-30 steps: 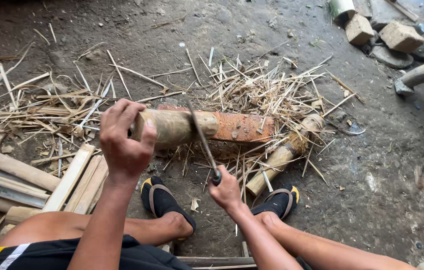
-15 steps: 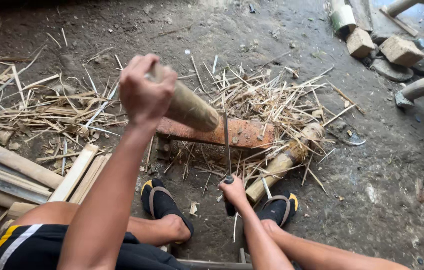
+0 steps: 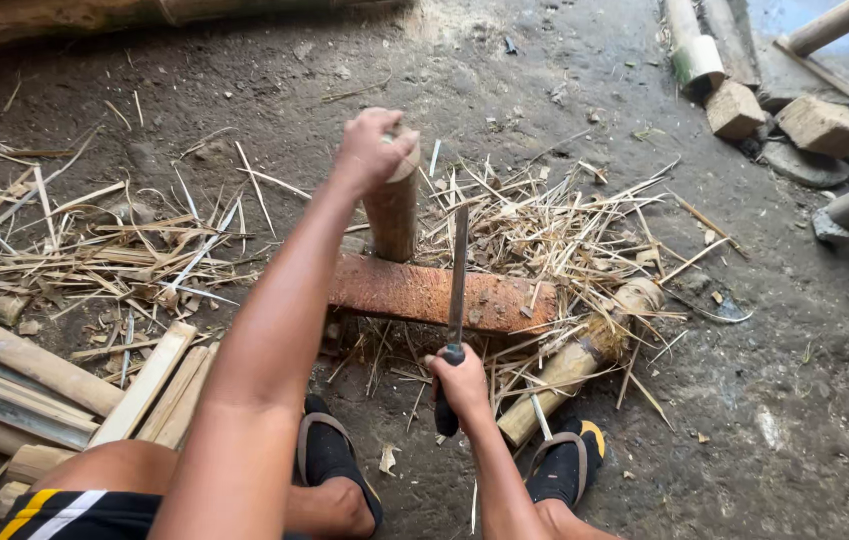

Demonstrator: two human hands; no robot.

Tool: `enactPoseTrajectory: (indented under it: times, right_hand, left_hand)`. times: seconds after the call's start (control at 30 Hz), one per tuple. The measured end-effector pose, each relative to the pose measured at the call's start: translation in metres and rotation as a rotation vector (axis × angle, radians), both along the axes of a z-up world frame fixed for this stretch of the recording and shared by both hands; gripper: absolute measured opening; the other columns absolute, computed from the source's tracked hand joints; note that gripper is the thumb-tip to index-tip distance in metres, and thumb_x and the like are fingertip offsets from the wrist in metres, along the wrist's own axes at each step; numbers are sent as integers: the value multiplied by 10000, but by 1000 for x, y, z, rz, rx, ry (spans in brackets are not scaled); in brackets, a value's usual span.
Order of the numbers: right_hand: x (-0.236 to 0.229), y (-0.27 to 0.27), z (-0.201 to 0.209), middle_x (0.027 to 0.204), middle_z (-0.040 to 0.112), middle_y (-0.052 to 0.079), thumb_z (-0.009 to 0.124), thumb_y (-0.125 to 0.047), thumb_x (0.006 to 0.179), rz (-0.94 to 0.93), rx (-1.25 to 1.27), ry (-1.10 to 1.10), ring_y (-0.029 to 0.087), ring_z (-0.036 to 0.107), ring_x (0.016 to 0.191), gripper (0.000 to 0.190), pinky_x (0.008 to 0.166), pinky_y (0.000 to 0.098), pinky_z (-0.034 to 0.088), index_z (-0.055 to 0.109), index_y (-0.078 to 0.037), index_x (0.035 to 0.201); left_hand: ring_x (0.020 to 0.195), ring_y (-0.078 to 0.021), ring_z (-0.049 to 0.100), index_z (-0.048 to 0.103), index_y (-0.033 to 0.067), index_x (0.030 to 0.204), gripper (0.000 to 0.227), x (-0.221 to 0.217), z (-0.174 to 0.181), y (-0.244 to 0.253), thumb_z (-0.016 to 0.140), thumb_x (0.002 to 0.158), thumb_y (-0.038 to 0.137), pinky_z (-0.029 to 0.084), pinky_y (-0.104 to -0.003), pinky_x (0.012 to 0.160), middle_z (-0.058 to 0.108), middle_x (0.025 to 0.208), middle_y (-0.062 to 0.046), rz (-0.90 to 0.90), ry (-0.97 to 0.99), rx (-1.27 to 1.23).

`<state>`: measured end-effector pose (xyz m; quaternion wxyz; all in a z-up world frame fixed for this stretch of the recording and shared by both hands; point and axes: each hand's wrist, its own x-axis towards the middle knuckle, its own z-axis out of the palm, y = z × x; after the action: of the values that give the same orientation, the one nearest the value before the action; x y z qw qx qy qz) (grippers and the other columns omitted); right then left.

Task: The person uses a machete to shape a cylindrical bamboo piece, repeatedly striking and rotating it to smooth the surface and hollow the interior. The person then uses a wooden mallet to split the bamboo piece into smaller sections.

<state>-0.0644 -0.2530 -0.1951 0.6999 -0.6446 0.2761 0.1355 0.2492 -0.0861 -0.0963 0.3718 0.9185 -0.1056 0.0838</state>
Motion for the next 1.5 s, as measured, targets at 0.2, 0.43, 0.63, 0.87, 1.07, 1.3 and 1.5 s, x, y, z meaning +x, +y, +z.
enactPoseTrajectory:
  times: [0.2,0.43,0.63,0.87,1.07,1.3,1.5]
  right_hand:
    - [4,6,14,660,593,55,742,-132,827,4,17,-29,174,576,479,261,451,335,494,533,-53,963]
    - [-9,-4,-2,663,593,67,743,-129,843,27,25,6,165,576,497,248,448,349,501,535,-37,942]
    - [-3,-1,-12,652,582,72,747,-149,847,17,28,13,175,571,481,255,447,346,505,530,-43,927]
    - [4,-3,-5,675,580,46,753,-165,845,63,12,0,161,584,490,262,449,341,509,530,-50,920]
    - [8,7,2,668,583,57,740,-157,849,80,-22,21,173,578,473,247,450,338,497,530,-50,924]
    - [-7,4,-1,661,572,56,736,-161,856,93,-33,17,169,579,481,249,443,342,499,528,-33,903]
    - [0,-1,2,654,577,65,744,-142,838,65,-13,9,172,579,486,254,440,355,507,517,-48,902]
  left_hand:
    - [1287,-218,599,652,92,1354,573,22,-27,32,687,795,211,447,-337,1108,638,1392,-118,91,169,-386]
    - [1382,-347,364,391,132,1561,1071,8,4,33,953,696,421,401,-533,1025,316,1538,-155,-118,388,-134]
    - [1184,-276,562,465,64,1435,1099,-22,15,-3,854,602,666,597,-437,962,450,1331,-122,185,276,121]
    - [1236,-399,414,462,45,1341,1005,-9,6,-2,881,551,504,459,-544,997,437,1325,-210,-95,-405,75]
    - [1290,-314,453,489,185,1470,720,-13,58,-23,694,831,446,499,-481,1019,501,1397,-83,-235,330,376]
    - [981,-292,687,606,-49,1299,733,-62,82,-35,432,1039,614,613,-376,763,590,1186,-212,141,519,597]
    - [955,-220,641,486,23,1388,1062,-51,86,3,435,838,931,500,-345,699,578,1159,-191,5,498,553]
